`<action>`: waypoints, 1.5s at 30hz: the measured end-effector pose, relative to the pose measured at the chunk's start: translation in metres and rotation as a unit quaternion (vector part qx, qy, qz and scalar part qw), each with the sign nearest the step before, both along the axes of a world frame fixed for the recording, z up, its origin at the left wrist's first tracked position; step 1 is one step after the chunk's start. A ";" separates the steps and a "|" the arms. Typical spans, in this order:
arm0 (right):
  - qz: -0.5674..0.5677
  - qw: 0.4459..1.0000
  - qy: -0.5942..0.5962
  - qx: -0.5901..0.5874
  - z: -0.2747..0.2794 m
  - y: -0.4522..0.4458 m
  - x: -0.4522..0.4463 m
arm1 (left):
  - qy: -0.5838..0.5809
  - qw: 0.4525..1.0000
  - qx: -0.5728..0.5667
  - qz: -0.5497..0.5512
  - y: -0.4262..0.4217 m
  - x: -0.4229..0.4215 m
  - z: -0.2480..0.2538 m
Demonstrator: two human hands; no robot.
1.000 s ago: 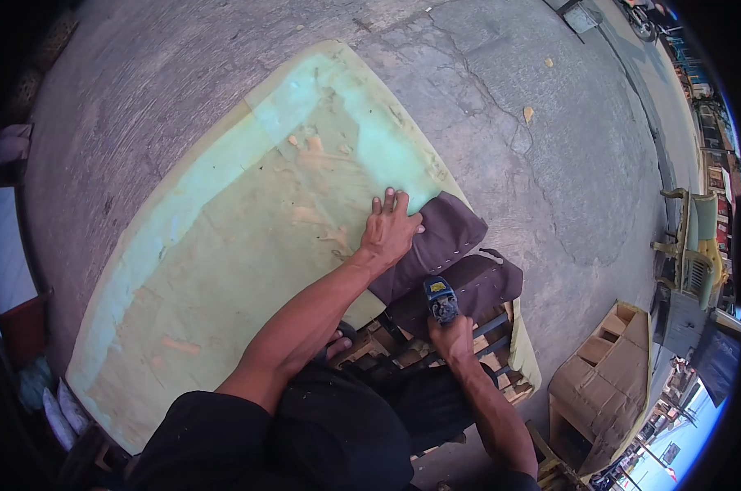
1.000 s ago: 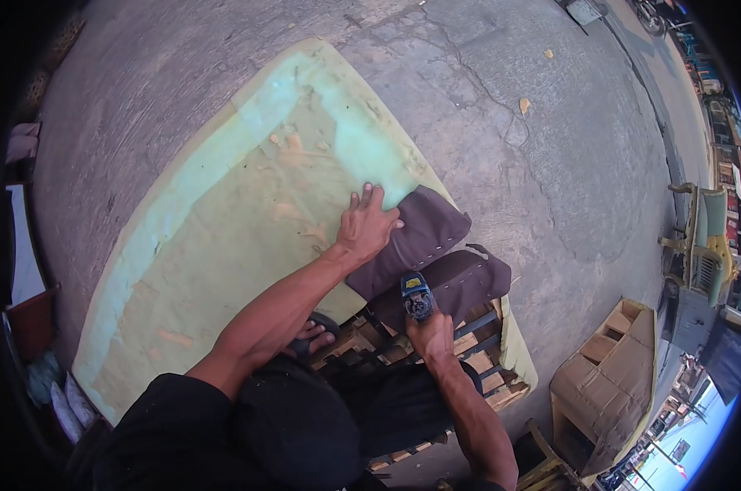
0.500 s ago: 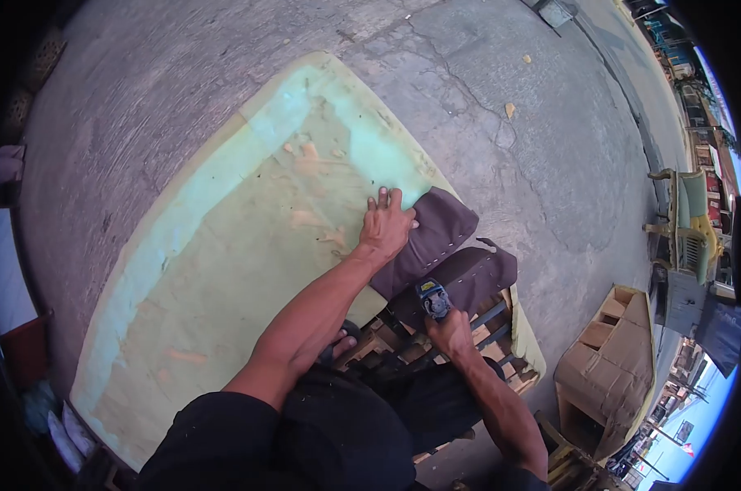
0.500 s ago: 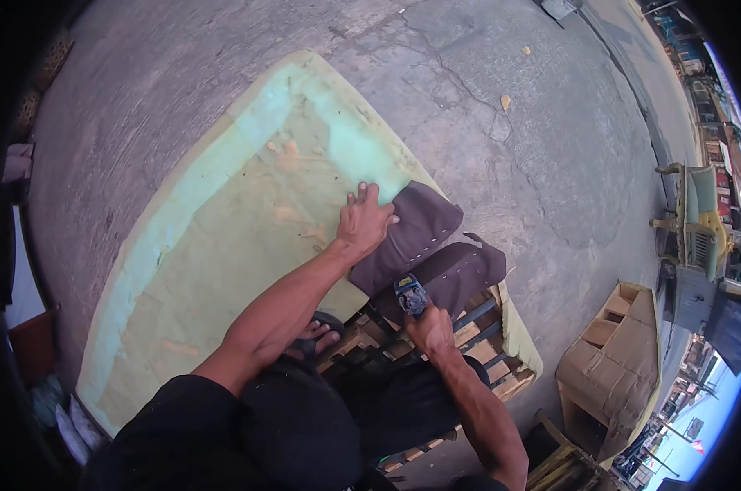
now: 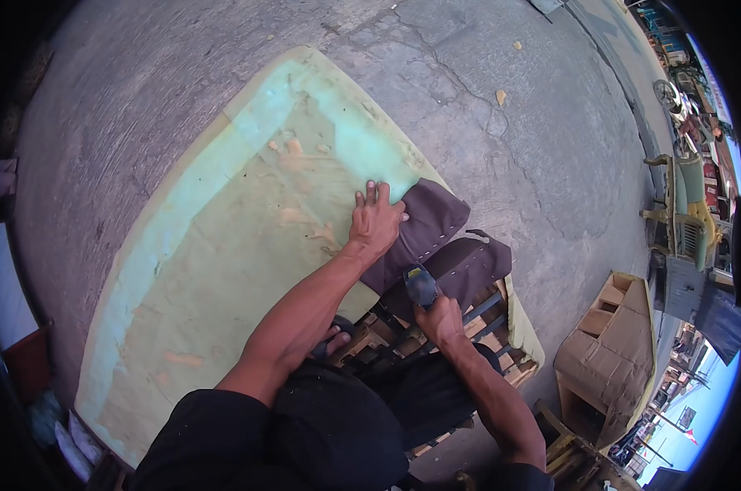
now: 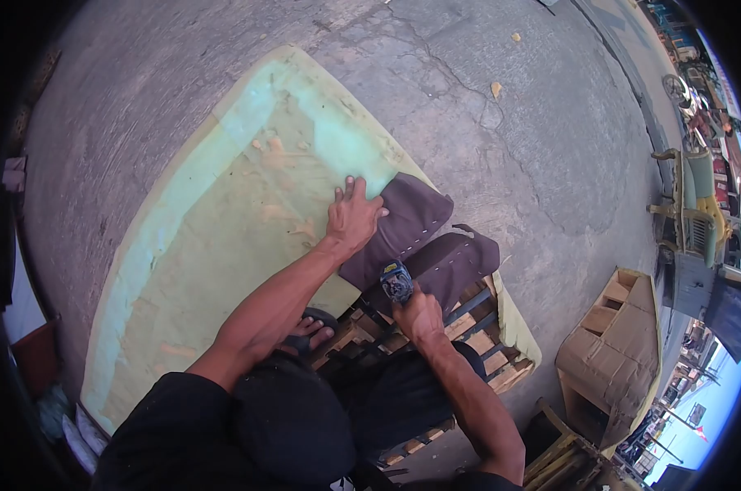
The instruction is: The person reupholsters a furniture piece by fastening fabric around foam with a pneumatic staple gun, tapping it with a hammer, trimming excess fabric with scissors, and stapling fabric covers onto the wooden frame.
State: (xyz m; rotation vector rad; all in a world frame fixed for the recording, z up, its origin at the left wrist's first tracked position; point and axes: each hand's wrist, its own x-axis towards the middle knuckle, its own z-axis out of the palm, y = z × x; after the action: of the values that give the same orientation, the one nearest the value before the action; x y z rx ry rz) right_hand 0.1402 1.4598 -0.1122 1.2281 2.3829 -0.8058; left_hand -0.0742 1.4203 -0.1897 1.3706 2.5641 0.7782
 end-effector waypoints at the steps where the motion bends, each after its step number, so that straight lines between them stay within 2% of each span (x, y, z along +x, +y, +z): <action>1: -0.010 1.000 0.000 0.003 0.000 0.000 -0.001 | -0.007 1.000 -0.015 0.003 0.002 -0.001 0.001; 7: -0.044 0.998 0.054 0.004 0.009 0.007 0.011 | -0.025 0.999 -0.018 -0.014 -0.004 -0.008 0.006; 11: -0.161 0.983 0.087 0.033 0.039 0.011 0.032 | -0.024 1.000 -0.006 -0.012 -0.004 -0.007 0.000; 17: -0.237 0.957 0.141 0.086 0.042 0.020 0.080 | -0.027 1.000 -0.007 -0.003 -0.009 -0.006 0.017; 20: -0.266 0.942 0.173 0.109 0.054 0.040 0.108 | -0.139 0.989 -0.014 0.052 -0.010 -0.007 0.032; 21: -0.327 0.932 0.135 0.083 0.068 0.050 0.114 | -0.133 0.990 -0.012 0.039 -0.002 -0.005 0.033; 22: -0.369 0.913 0.159 0.071 0.089 0.055 0.112 | -0.066 0.994 0.080 0.023 0.006 0.000 0.034; 23: -0.403 0.904 0.122 0.069 0.104 0.066 0.120 | -0.001 0.985 0.171 0.007 0.013 0.005 0.035; 25: -0.432 0.895 0.098 0.052 0.128 0.088 0.135 | 0.021 0.983 0.174 -0.053 0.046 0.011 0.048; 27: -0.447 0.888 0.103 0.011 0.153 0.096 0.136 | 0.016 0.964 0.129 -0.230 0.083 0.016 0.055; 28: -0.461 0.881 0.108 0.006 0.162 0.099 0.133 | 0.055 0.957 0.111 -0.263 0.099 0.018 0.056; 29: -0.460 0.881 0.108 -0.010 0.169 0.099 0.129 | 0.058 0.952 0.105 -0.283 0.110 0.018 0.056; 31: -0.451 0.884 0.122 -0.040 0.169 0.105 0.118 | -0.082 0.911 -0.138 -0.380 0.133 -0.001 0.055; 32: -0.413 0.898 0.148 -0.040 0.164 0.113 0.110 | -0.110 0.913 -0.072 -0.386 0.135 -0.008 0.047; 33: -0.374 0.911 0.170 -0.043 0.158 0.121 0.099 | -0.106 0.911 -0.076 -0.391 0.139 -0.016 0.036; 35: -0.377 0.908 0.125 -0.133 0.152 0.142 0.069 | -0.184 0.888 0.032 -0.421 0.138 -0.024 0.022; 36: -0.357 0.920 0.084 -0.137 0.138 0.154 0.062 | -0.186 0.887 0.027 -0.422 0.139 -0.024 0.017; 39: -0.292 0.946 0.068 -0.120 0.112 0.173 0.036 | -0.166 0.887 0.067 -0.425 0.141 -0.027 0.019; 45: -0.267 0.944 0.067 -0.182 0.091 0.190 0.000 | -0.171 0.870 0.096 -0.452 0.145 -0.030 0.017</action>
State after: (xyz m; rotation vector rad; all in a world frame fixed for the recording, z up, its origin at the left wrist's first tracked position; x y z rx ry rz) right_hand 0.1401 1.6494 -0.0213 1.7122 1.8729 -1.4554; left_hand -0.1043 1.5657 -0.1728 1.9929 1.3397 0.9513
